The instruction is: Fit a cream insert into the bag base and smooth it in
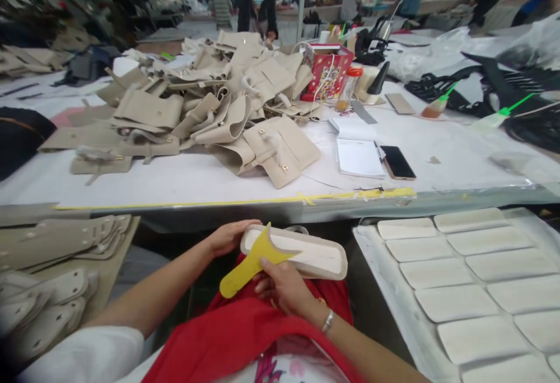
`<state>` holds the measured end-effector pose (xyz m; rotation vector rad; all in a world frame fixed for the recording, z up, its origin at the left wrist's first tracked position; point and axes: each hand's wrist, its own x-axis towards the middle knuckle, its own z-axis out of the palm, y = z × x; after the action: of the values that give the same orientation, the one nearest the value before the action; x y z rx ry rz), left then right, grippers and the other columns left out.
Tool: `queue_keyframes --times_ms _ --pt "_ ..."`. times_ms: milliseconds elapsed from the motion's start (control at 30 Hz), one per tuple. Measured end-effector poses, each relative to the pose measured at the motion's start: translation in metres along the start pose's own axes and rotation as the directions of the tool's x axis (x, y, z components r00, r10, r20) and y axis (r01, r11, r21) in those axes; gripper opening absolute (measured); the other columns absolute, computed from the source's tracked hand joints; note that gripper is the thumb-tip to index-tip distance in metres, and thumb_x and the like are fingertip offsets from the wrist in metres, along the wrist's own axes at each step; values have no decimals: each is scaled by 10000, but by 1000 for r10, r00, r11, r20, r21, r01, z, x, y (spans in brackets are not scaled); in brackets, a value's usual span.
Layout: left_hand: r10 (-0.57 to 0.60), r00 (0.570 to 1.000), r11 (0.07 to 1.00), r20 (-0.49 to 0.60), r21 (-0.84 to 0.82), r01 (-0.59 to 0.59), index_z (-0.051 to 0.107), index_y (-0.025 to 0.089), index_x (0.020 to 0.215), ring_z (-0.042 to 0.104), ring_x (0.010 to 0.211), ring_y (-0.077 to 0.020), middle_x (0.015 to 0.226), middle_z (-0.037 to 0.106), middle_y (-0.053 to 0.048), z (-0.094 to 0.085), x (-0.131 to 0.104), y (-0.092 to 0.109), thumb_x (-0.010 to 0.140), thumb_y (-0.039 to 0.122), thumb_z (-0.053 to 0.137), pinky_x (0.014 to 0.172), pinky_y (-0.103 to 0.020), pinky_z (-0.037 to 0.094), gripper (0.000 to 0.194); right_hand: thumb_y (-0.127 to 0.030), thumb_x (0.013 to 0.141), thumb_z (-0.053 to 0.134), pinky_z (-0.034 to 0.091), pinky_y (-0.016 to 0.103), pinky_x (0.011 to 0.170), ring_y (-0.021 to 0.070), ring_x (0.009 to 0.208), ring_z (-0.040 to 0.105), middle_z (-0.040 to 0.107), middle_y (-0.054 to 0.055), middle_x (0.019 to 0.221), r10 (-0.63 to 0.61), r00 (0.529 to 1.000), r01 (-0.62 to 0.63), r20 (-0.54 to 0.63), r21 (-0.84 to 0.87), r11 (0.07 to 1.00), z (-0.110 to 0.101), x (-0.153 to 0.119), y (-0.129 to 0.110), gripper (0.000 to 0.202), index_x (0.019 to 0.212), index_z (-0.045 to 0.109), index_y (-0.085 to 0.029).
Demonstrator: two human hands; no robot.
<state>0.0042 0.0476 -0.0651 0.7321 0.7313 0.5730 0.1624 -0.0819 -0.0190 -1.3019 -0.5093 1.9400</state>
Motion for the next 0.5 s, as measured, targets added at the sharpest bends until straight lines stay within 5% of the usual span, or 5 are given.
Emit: queue_keyframes --times_ms 167,300,400,500 --pt "40 998 999 58 -4 -40 572 137 1193 552 1066 -235 1203 585 -133 -7 -10 -14 687 371 731 981 -353 345 580 -495 715 655 375 200 428 86 458 491 636 45 659 -183 974 183 -131 -17 983 -38 -35 -30 371 727 624 -125" --pt "150 989 942 2 302 -144 585 152 1184 506 1131 -266 1227 578 -111 -3 -9 -14 723 427 676 1014 -375 326 545 -452 700 668 386 220 438 91 442 466 606 15 619 -344 875 326 -342 -110 939 -88 -49 -56 300 718 601 -161" --pt "229 972 883 -54 431 -184 588 180 1187 484 1171 -273 1256 565 -80 5 -14 -12 752 470 618 1042 -378 308 524 -507 727 604 357 218 416 93 400 448 527 -5 472 -395 816 269 -423 -327 906 -126 -50 -81 372 599 561 -160" --pt "195 975 886 -109 446 -127 558 216 1226 462 1214 -259 1292 543 -45 10 -18 -15 767 505 579 1043 -358 328 543 -516 812 449 345 213 406 90 368 427 470 -9 392 -481 787 98 -386 -692 716 -151 -38 -116 461 521 504 -162"
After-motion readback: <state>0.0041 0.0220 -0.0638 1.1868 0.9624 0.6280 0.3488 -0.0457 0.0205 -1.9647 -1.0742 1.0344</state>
